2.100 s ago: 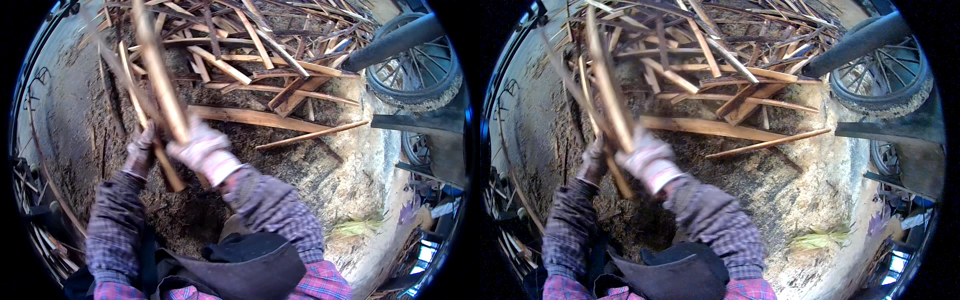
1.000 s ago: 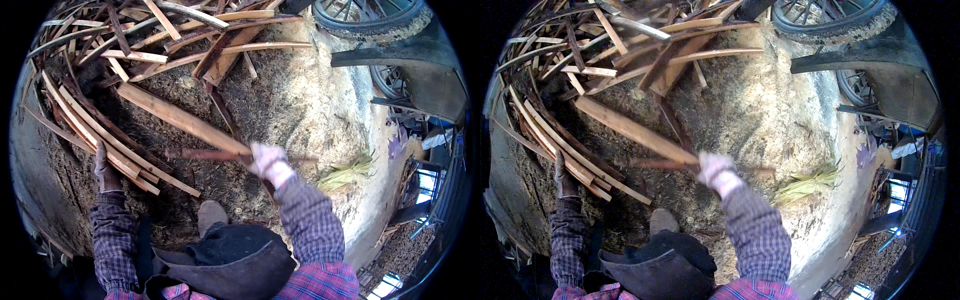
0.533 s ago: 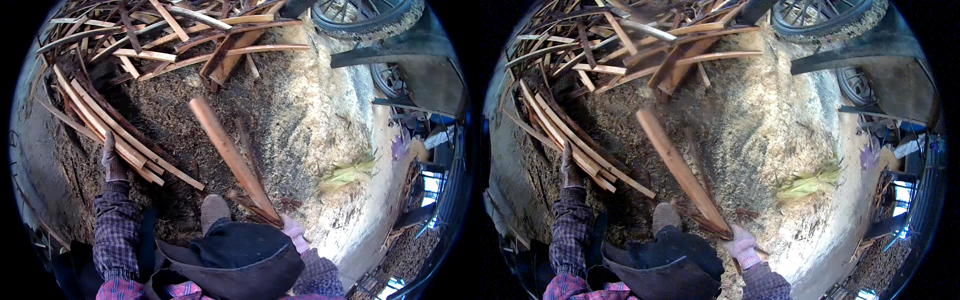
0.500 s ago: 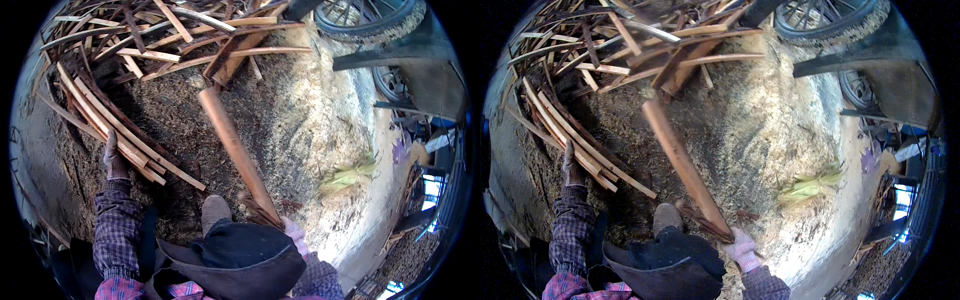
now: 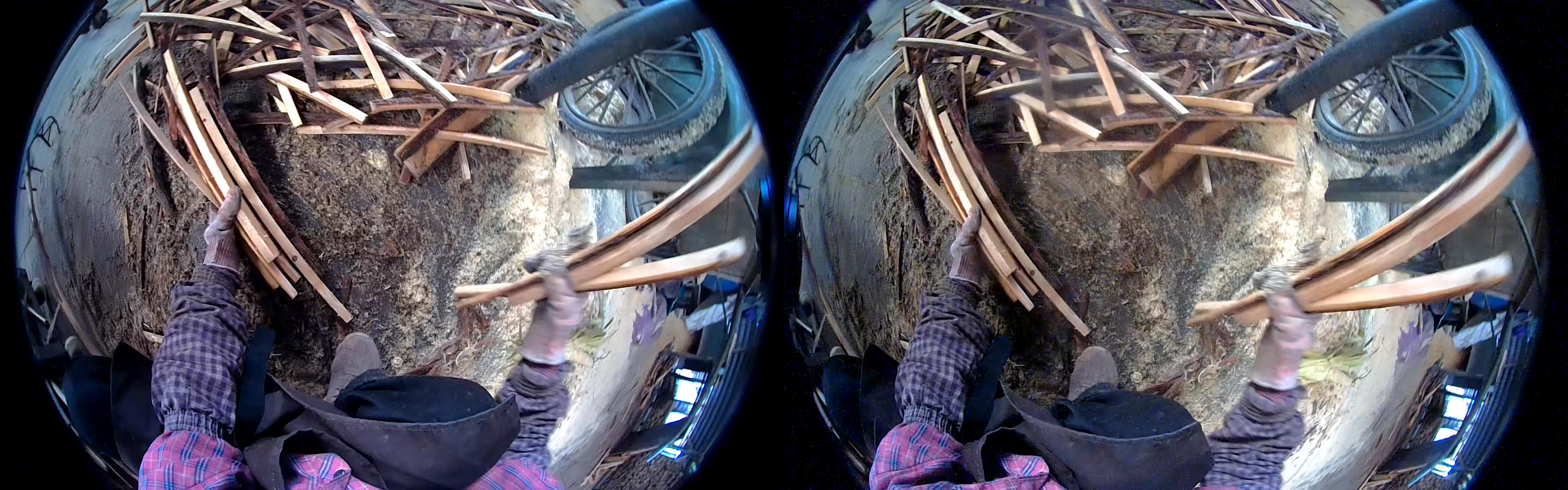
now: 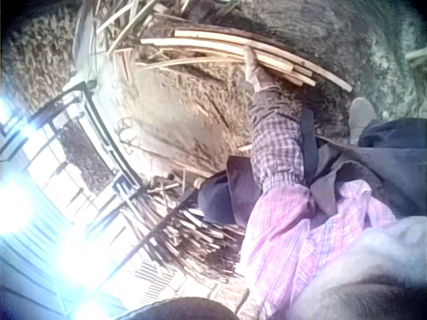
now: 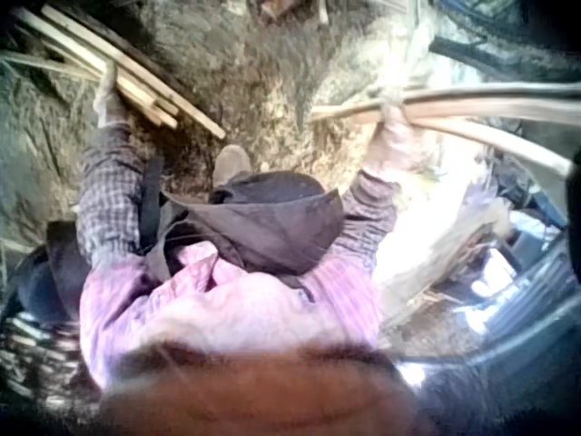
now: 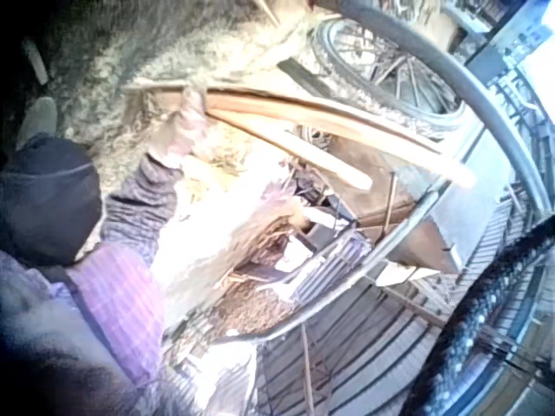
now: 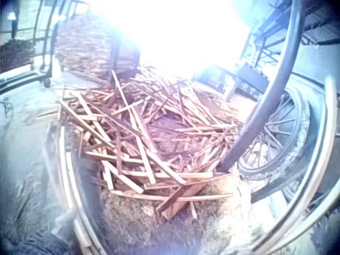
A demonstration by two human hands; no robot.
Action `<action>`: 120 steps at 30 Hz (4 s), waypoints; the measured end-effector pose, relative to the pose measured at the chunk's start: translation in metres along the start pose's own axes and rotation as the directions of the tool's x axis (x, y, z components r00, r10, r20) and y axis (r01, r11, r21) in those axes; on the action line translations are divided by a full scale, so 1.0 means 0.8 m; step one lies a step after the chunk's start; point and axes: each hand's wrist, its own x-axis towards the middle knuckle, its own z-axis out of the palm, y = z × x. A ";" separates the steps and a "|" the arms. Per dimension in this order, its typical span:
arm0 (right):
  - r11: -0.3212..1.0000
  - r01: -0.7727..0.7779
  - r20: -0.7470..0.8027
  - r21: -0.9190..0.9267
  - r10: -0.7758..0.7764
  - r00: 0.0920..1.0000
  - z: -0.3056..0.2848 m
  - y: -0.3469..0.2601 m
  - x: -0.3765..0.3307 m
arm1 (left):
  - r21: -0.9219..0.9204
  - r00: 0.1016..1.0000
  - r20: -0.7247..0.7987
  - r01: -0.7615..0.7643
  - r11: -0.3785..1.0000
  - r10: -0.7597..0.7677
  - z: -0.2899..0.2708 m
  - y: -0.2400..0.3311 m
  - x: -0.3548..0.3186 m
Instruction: The person uses a long wooden pole to move a pile of wood strips on the floor, then picks up bundles of the strips by hand and stacks them onto a metal rack.
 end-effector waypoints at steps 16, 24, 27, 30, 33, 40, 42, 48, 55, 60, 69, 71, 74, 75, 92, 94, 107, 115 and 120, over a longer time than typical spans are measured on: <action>0.981 -0.143 0.204 0.131 0.114 0.972 0.161 0.021 0.160 | -0.097 0.984 0.177 0.026 0.995 -0.009 0.022 0.014 -0.018; 0.668 0.233 0.523 -0.707 0.273 0.807 0.414 -0.015 0.324 | 0.001 0.999 -0.005 -0.049 0.999 0.049 0.018 0.009 -0.006; 0.434 0.364 0.531 -0.824 0.371 0.762 0.455 0.023 0.339 | -0.022 0.984 -0.010 -0.177 0.984 0.177 0.021 0.000 -0.001; 0.292 0.430 0.511 -0.855 0.322 0.797 0.460 0.040 0.335 | -0.058 0.988 -0.073 -0.138 0.989 0.133 0.026 -0.012 0.002; 0.307 0.423 0.512 -0.852 0.327 0.794 0.456 0.028 0.323 | 0.045 0.963 -0.246 -0.100 0.994 0.108 0.031 -0.012 0.004; 0.270 0.364 0.451 -0.892 0.450 0.771 0.464 0.021 0.320 | 0.034 0.976 -0.199 -0.084 0.996 0.089 0.036 0.007 -0.004; 0.274 0.363 0.454 -0.891 0.491 0.744 0.461 0.020 0.321 | -0.013 0.982 -0.175 -0.079 0.997 0.075 0.034 0.005 -0.003; 0.113 0.361 0.377 -0.926 0.353 0.857 0.452 0.003 0.262 | -0.135 0.989 -0.135 -0.084 0.987 0.065 0.027 -0.005 0.001; 0.016 0.289 0.275 -0.957 0.360 0.891 0.386 -0.011 0.145 | -0.050 0.987 -0.126 -0.106 0.993 0.099 -0.025 0.029 -0.038; -0.082 0.151 0.099 -0.985 0.448 0.888 0.322 -0.006 0.067 | -0.021 0.990 -0.131 -0.062 0.998 0.059 -0.068 0.024 -0.048; 0.819 -0.405 0.389 -0.407 0.556 0.734 0.261 0.081 0.019 | 0.020 0.988 -0.098 -0.115 0.993 0.117 -0.073 0.012 -0.036; 0.859 -0.418 0.481 -0.296 0.512 0.711 0.242 0.099 -0.015 | -0.030 0.988 -0.055 -0.145 0.989 0.143 -0.076 0.009 -0.035; 0.863 -0.478 0.606 -0.162 0.469 0.642 0.232 0.083 -0.057 | 0.046 0.994 -0.088 -0.067 0.997 0.071 -0.078 0.007 -0.030; 0.896 -0.367 0.630 -0.250 0.438 0.641 0.239 0.069 -0.068 | 0.041 0.990 -0.140 -0.019 0.999 0.024 -0.078 0.008 -0.029; 0.544 0.499 0.712 -0.674 0.659 0.242 0.401 -0.006 -0.052 | 0.063 0.970 -0.133 -0.194 0.979 0.201 -0.036 0.006 -0.033; 0.441 0.657 0.767 -0.611 0.124 0.630 0.396 -0.032 -0.015 | 0.061 0.976 -0.194 -0.092 0.994 0.102 -0.043 0.004 -0.028; 0.217 0.462 0.510 -0.860 0.329 0.795 0.413 0.019 0.127 | 0.074 0.980 -0.180 -0.070 0.995 0.082 -0.055 -0.001 -0.021; 0.175 0.556 0.573 -0.813 0.414 0.707 0.323 -0.056 0.084 | 0.098 0.950 -0.263 -0.145 0.985 0.166 -0.062 -0.014 -0.013; 0.465 0.333 0.470 -0.820 0.214 0.857 0.152 -0.080 0.023 | -0.042 0.973 -0.194 -0.132 0.990 0.122 -0.056 -0.012 -0.019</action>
